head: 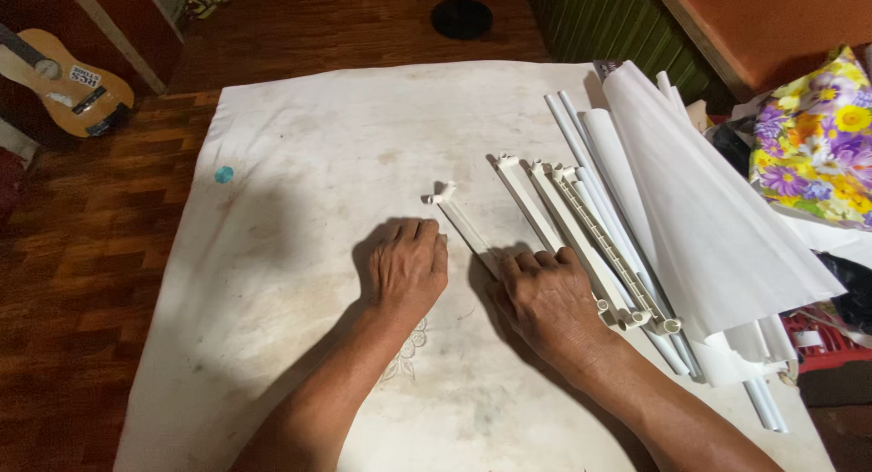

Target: The person inserts white plastic rods into sleeves on white fabric panels laid on a table. They handle multiple panels one at a time, inserting rods along the edges and setting each completed panel aside.

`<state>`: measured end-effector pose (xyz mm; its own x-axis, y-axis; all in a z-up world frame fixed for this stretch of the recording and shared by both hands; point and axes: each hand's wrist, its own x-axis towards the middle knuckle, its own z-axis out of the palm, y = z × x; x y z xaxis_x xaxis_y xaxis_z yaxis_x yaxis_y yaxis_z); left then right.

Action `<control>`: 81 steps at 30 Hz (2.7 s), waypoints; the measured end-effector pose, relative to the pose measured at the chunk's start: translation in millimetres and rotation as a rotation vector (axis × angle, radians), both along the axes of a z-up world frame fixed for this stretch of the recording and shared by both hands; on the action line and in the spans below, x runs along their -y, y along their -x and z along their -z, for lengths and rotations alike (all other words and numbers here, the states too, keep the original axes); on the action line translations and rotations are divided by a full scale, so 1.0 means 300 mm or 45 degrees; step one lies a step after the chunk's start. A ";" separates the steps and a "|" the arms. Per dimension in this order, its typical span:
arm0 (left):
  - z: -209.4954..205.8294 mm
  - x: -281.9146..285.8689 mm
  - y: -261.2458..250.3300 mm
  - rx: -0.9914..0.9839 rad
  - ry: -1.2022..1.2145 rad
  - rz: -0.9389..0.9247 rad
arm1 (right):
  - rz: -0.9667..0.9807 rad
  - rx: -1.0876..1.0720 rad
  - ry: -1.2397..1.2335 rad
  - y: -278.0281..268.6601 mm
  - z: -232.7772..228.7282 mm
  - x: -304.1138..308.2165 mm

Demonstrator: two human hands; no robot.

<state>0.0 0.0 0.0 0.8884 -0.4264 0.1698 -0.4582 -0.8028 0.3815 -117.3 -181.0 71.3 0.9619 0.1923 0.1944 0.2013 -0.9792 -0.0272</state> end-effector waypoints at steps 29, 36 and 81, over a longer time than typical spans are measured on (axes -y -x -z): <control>-0.076 -0.041 -0.008 0.379 0.197 -0.263 | -0.136 -0.050 0.094 0.013 0.029 -0.030; -0.075 -0.037 0.000 0.555 0.149 -0.256 | -0.197 0.104 0.006 0.019 0.012 -0.031; -0.090 -0.031 0.024 0.560 0.077 -0.017 | 0.431 0.017 0.105 -0.037 -0.004 0.146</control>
<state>-7.1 9.4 26.9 0.7314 -0.3932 0.5572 -0.5771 -0.7921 0.1987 -106.0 -224.7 72.4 0.9713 -0.1216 0.2045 -0.1354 -0.9892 0.0552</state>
